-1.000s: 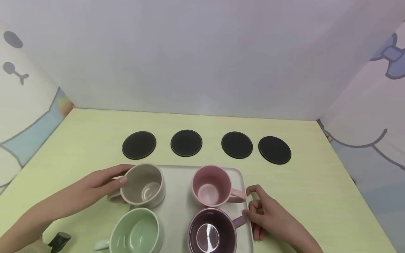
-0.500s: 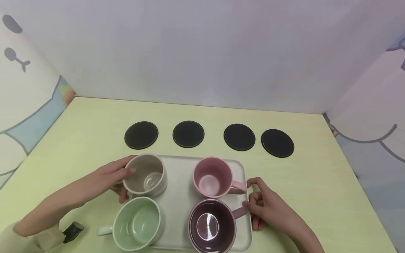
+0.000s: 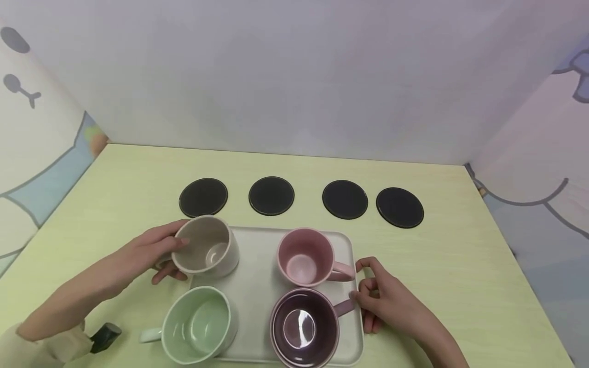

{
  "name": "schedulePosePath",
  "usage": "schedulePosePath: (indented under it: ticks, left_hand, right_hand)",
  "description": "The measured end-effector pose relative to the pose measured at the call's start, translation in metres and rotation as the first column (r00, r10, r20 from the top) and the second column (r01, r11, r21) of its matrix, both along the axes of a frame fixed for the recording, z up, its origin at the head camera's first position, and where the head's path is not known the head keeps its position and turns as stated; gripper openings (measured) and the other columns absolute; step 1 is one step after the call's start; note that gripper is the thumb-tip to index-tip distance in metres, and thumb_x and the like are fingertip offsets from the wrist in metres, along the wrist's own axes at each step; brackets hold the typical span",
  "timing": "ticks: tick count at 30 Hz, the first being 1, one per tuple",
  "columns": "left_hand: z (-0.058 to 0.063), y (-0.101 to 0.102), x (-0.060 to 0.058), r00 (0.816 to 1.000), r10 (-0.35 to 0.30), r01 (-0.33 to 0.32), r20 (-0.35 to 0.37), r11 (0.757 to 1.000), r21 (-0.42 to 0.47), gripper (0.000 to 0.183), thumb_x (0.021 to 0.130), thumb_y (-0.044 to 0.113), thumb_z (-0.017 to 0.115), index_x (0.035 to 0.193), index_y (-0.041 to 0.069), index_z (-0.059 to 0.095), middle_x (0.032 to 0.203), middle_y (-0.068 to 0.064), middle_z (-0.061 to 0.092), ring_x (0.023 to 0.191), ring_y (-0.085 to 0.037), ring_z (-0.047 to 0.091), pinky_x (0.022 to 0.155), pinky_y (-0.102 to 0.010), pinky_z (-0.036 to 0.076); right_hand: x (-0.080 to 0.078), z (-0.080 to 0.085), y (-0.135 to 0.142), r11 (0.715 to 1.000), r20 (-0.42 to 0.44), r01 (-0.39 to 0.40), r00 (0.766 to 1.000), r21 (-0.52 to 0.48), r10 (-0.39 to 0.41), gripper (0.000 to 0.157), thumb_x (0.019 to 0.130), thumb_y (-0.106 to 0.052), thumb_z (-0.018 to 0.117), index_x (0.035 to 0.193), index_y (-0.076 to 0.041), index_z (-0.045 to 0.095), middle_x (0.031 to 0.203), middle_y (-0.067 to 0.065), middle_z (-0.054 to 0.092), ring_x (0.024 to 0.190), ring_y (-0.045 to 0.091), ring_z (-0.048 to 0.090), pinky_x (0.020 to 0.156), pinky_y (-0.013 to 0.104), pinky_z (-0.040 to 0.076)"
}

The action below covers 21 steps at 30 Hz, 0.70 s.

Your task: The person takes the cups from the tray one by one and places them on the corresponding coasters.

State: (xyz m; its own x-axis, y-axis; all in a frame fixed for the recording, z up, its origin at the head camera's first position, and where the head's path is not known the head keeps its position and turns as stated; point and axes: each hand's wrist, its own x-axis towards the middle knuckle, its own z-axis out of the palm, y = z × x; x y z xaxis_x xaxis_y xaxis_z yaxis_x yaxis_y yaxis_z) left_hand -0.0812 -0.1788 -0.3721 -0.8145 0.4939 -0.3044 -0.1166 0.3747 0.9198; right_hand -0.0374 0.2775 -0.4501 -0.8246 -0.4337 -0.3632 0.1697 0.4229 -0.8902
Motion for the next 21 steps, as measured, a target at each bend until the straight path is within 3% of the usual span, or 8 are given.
schedulePosePath:
  ticks: [5, 10, 17, 21]
  left_hand:
    - [0.008, -0.005, -0.005, 0.995, 0.099, -0.100, 0.013, 0.994, 0.048, 0.037, 0.104, 0.018, 0.038, 0.141, 0.014, 0.043, 0.061, -0.004, 0.045, 0.042, -0.015, 0.035, 0.080, -0.046, 0.059]
    - [0.010, -0.010, -0.012, 0.983, 0.182, -0.178, -0.029, 0.977, 0.119, 0.031, 0.106, 0.021, 0.037, 0.131, 0.006, 0.045, 0.057, 0.002, 0.045, 0.046, -0.014, 0.041, 0.082, -0.046, 0.059]
    - [0.006, -0.016, -0.034, 0.936, 0.353, -0.340, -0.014, 0.912, 0.230, 0.032, 0.106, 0.025, 0.039, 0.133, 0.009, 0.046, 0.056, 0.003, 0.049, 0.049, -0.011, 0.049, 0.079, -0.045, 0.060]
    - [0.002, -0.022, -0.046, 0.915, 0.404, -0.389, 0.009, 0.874, 0.292, 0.032, 0.106, 0.026, 0.040, 0.134, 0.010, 0.045, 0.056, 0.002, 0.053, 0.049, -0.011, 0.054, 0.077, -0.045, 0.060]
  right_hand:
    - [0.000, 0.000, 0.002, 1.000, -0.004, -0.004, 1.000, -0.004, 0.004, 0.050, 0.098, -0.022, 0.060, 0.135, -0.013, 0.027, 0.079, 0.010, 0.063, 0.051, 0.028, 0.065, 0.047, 0.043, 0.054]
    - [0.001, 0.000, 0.003, 1.000, -0.003, -0.004, 1.000, -0.008, 0.004, 0.050, 0.098, -0.022, 0.060, 0.135, -0.013, 0.027, 0.079, 0.011, 0.063, 0.051, 0.028, 0.066, 0.047, 0.044, 0.054]
    - [0.000, -0.001, 0.003, 1.000, 0.003, -0.008, 1.000, -0.016, 0.008, 0.049, 0.099, -0.021, 0.060, 0.135, -0.014, 0.027, 0.080, 0.011, 0.063, 0.051, 0.029, 0.066, 0.047, 0.043, 0.054]
    - [0.001, -0.001, 0.002, 1.000, 0.004, -0.008, 1.000, -0.019, 0.008, 0.049, 0.099, -0.023, 0.060, 0.135, -0.015, 0.028, 0.081, 0.011, 0.062, 0.052, 0.029, 0.066, 0.047, 0.043, 0.054]
